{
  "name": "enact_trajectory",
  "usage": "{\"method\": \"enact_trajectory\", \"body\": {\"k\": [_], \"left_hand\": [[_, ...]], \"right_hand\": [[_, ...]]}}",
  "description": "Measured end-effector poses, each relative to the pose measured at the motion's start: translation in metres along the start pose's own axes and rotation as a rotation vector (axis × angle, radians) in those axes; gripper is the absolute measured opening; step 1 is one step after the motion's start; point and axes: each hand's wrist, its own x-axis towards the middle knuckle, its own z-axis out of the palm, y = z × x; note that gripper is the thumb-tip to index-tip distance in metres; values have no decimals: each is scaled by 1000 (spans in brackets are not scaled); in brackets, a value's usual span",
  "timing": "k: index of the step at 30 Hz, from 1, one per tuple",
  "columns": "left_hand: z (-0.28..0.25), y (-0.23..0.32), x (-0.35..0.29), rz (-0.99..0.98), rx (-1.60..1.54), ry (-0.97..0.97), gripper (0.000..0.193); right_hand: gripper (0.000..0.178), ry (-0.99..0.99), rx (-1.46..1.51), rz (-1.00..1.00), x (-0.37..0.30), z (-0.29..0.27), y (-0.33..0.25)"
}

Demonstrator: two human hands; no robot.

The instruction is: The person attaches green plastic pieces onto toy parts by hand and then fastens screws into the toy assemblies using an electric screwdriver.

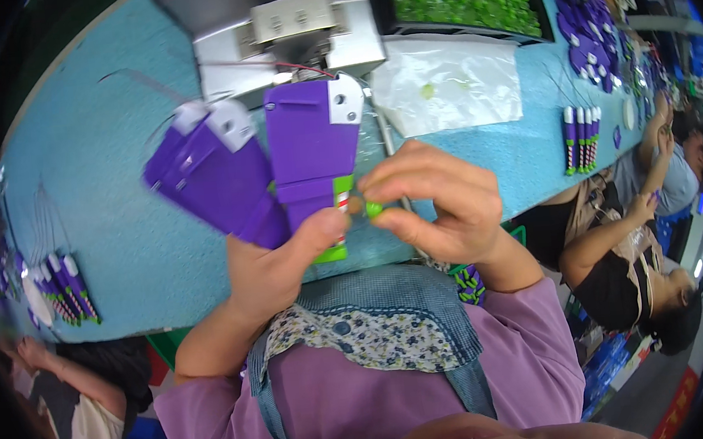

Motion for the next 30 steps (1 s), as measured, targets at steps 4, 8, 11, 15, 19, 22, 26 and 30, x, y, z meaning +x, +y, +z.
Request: {"method": "enact_trajectory", "body": {"k": [4,8,11,15,19,22,26,30], "left_hand": [[-11,-6,1,165,-74,119,30],[-7,-3,8,113,-86,138,34],[-4,-4,7,111,-89,156,35],[-1,3,4,201,-223,106,32],[-7,-8,9,271,196,42,40],[-2,-16,6,290,211,66,30],[-3,-17,1,260,185,50,27],[-2,-9,-2,289,253,11,22]], "right_hand": [[16,166,-478,132,0,-47,26],[13,146,-869,172,-5,-84,62],[14,101,-1017,101,-6,-85,67],[16,144,-965,47,-4,-77,59],[17,197,-443,197,-9,-52,28],[16,184,-61,262,-14,-22,9],[16,124,202,300,-17,5,-2],[17,96,132,302,-17,10,-1]]}}
